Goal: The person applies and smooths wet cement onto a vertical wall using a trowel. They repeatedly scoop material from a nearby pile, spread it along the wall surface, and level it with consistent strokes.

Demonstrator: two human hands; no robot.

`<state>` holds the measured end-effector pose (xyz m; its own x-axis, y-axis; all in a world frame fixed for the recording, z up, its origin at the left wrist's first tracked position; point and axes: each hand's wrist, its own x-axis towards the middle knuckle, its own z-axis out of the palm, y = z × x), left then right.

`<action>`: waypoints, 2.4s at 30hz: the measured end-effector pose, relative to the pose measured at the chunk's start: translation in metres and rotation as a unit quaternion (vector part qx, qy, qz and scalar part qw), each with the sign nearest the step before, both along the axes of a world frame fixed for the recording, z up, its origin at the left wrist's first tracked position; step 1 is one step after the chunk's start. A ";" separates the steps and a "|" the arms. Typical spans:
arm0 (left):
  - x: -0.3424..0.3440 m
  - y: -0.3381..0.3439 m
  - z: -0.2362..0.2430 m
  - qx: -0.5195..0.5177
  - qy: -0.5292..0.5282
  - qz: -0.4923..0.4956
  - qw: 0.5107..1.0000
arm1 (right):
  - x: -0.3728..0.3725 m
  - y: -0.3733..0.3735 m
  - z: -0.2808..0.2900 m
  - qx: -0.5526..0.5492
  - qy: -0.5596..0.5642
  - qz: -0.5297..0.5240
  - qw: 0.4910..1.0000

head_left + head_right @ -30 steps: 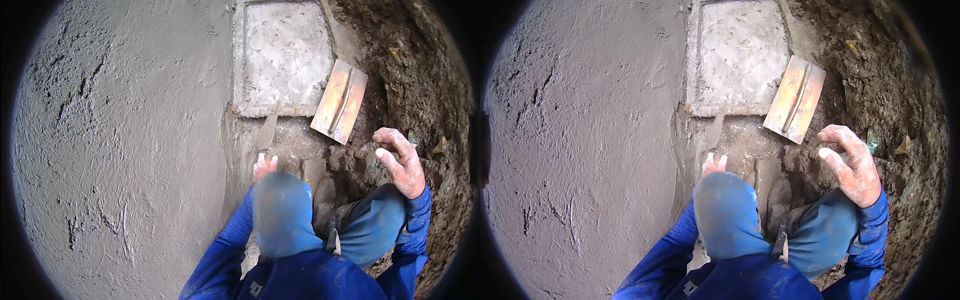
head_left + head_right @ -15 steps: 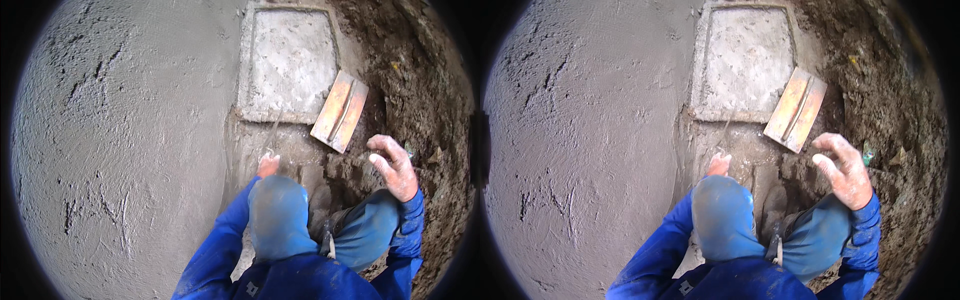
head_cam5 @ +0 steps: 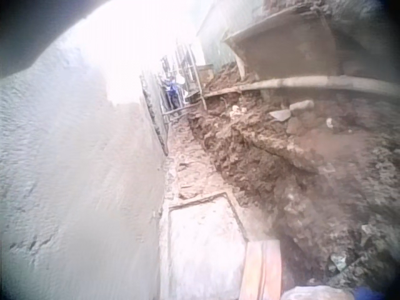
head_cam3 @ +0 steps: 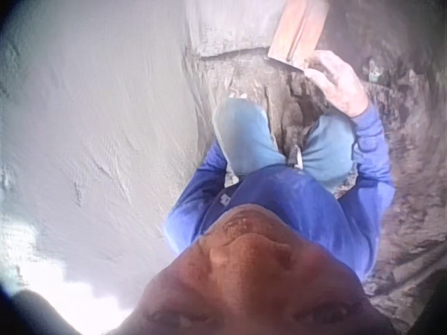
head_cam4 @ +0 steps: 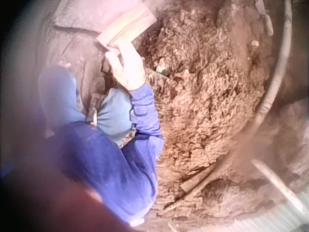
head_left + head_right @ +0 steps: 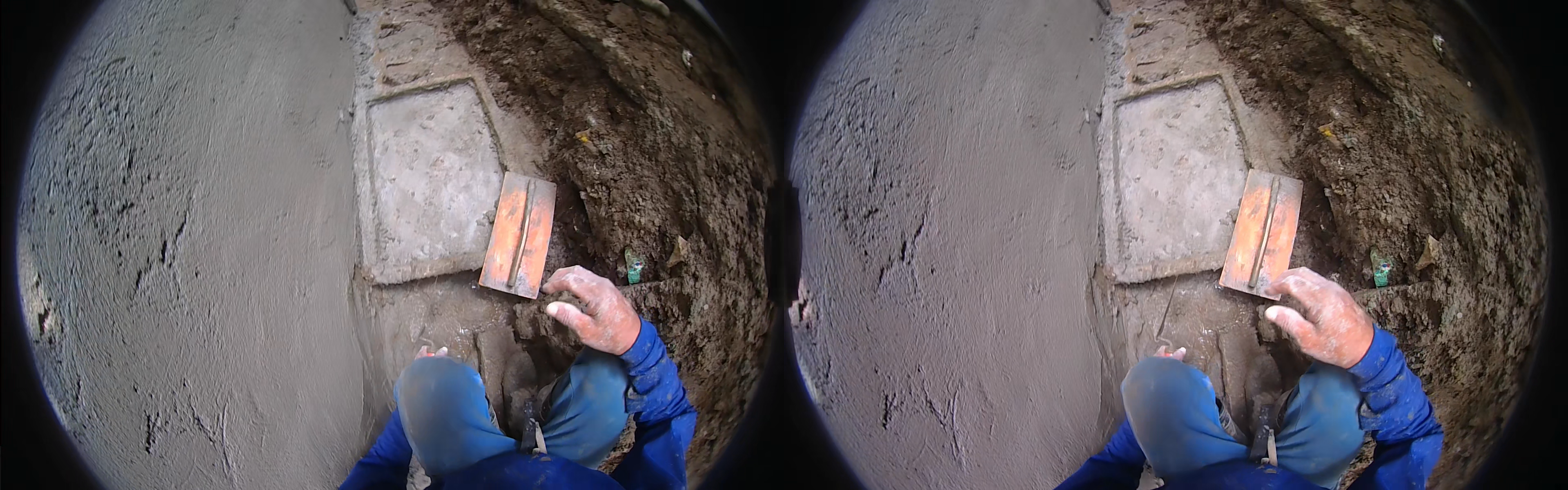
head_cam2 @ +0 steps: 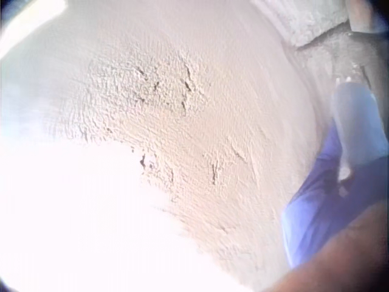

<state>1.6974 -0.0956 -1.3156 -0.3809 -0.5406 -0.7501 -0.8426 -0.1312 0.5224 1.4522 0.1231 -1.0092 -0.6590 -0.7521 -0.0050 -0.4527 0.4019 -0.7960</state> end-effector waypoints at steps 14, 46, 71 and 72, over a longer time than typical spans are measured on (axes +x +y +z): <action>-0.106 -0.107 0.167 -0.273 0.226 -0.136 0.925 | 0.026 -0.067 -0.034 0.150 0.011 0.101 0.984; 0.044 -0.056 0.556 -0.017 -0.174 -0.138 0.975 | 0.254 0.224 0.063 0.084 -0.523 -0.397 0.750; -0.214 -0.254 0.392 0.021 -0.186 -0.122 0.975 | -0.031 0.156 0.224 0.274 -0.580 -0.508 0.574; -0.252 -0.251 0.391 0.049 -0.173 -0.101 0.978 | -0.044 0.164 0.216 0.288 -0.487 -0.404 0.719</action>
<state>1.4451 -0.3463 -0.9242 -0.1871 -0.3988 -0.8977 -0.9806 0.0218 0.1947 1.4085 0.2871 -0.7928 -0.3527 0.1863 -0.9170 0.7731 0.6101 -0.1734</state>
